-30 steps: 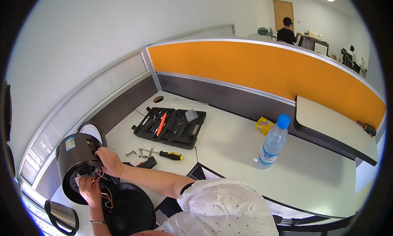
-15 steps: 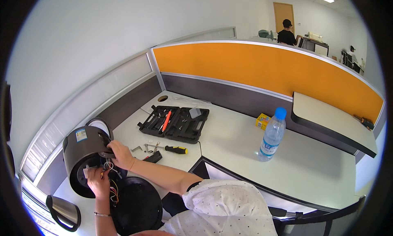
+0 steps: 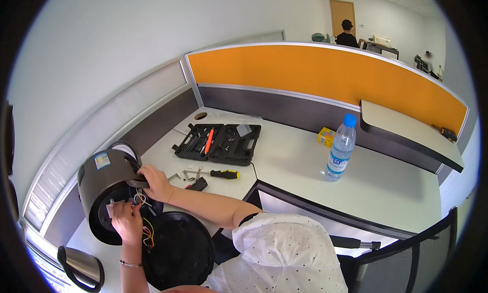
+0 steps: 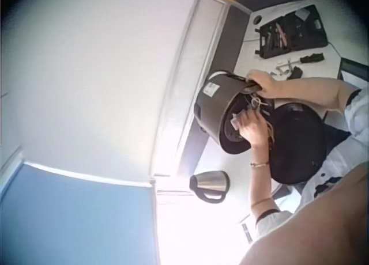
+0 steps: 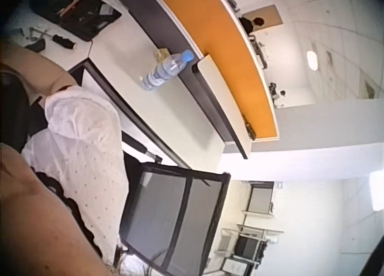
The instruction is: The person works on the internal wiring of a disassembled appliance, likely a rice cooker. They hold the device and manipulate various colored wires and a small circuit board with their hands, attempting to connect or adjust components.
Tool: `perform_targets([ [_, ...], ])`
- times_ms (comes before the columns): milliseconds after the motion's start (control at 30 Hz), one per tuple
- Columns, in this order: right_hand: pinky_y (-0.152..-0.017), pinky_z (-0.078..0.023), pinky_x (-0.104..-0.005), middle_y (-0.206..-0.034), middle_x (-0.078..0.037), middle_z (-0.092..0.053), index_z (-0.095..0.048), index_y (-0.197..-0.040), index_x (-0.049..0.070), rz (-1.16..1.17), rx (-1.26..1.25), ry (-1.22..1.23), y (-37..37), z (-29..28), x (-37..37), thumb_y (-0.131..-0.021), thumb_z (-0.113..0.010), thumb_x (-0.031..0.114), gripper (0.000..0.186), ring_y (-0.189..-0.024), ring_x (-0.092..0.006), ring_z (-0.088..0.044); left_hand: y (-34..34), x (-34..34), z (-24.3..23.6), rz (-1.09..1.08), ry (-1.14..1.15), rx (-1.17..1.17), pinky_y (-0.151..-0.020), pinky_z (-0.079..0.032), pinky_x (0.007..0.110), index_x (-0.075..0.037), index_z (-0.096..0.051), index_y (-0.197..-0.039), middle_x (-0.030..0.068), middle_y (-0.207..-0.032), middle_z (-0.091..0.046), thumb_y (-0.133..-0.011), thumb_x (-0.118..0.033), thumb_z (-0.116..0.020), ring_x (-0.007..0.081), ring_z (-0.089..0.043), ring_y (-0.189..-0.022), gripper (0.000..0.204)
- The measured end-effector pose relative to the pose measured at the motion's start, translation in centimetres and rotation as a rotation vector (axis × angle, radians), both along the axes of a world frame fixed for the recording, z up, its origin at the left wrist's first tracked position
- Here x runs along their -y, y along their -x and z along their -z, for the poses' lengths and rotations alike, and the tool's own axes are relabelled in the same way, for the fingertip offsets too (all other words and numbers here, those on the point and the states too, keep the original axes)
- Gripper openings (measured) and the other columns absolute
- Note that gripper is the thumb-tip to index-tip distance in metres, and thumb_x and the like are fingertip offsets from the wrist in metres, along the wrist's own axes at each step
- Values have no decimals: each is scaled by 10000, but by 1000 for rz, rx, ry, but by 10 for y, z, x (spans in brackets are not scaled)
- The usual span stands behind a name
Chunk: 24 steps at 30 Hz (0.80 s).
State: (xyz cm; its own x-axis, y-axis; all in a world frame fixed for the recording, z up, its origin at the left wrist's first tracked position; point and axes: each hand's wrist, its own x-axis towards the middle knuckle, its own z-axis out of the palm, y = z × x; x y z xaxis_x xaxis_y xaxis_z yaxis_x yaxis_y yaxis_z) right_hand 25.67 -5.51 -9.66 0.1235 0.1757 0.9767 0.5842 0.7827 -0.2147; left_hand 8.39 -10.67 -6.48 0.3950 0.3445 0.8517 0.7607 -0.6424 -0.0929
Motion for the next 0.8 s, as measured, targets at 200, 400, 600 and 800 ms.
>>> perform_targets([
  [200, -674, -457, -395, -893, -163, -533, -500, -989, 4, 49, 6, -4, -4, -3, 1, -561, -622, -20, 446, -793, -369, -536, -4, -3, 6, -10, 13, -1, -736, -494, 402, -24, -651, -847, 112, -867, -593, -712, -150, -730, 309, -587, -843, 202],
  [400, -662, -458, -397, -872, -166, -530, -504, -978, 2, 83, 14, -44, -1, -3, -2, -552, -615, -26, 442, -767, -366, -536, 0, -4, 2, 10, -5, -10, -652, -510, 380, -34, -647, -878, 100, -836, -567, -732, -170, -710, 293, -582, -821, 210],
  [600, -693, -458, -406, -865, -167, -522, -516, -969, 26, 184, 17, 50, 2, 8, -9, -550, -610, -59, 437, -787, -356, -533, -1, -3, 2, 22, 48, -22, -703, -497, 386, -78, -593, -782, 86, -801, -552, -704, -179, -723, 296, -575, -800, 182],
  [800, -715, -463, -367, -873, -161, -551, -531, -984, 4, 179, 99, -24, -3, -1, -5, -565, -595, -56, 428, -774, -331, -564, 2, -1, 5, -1, 52, 71, -656, -504, 336, -88, -642, -792, 52, -791, -568, -646, -199, -746, 234, -596, -802, 211],
])
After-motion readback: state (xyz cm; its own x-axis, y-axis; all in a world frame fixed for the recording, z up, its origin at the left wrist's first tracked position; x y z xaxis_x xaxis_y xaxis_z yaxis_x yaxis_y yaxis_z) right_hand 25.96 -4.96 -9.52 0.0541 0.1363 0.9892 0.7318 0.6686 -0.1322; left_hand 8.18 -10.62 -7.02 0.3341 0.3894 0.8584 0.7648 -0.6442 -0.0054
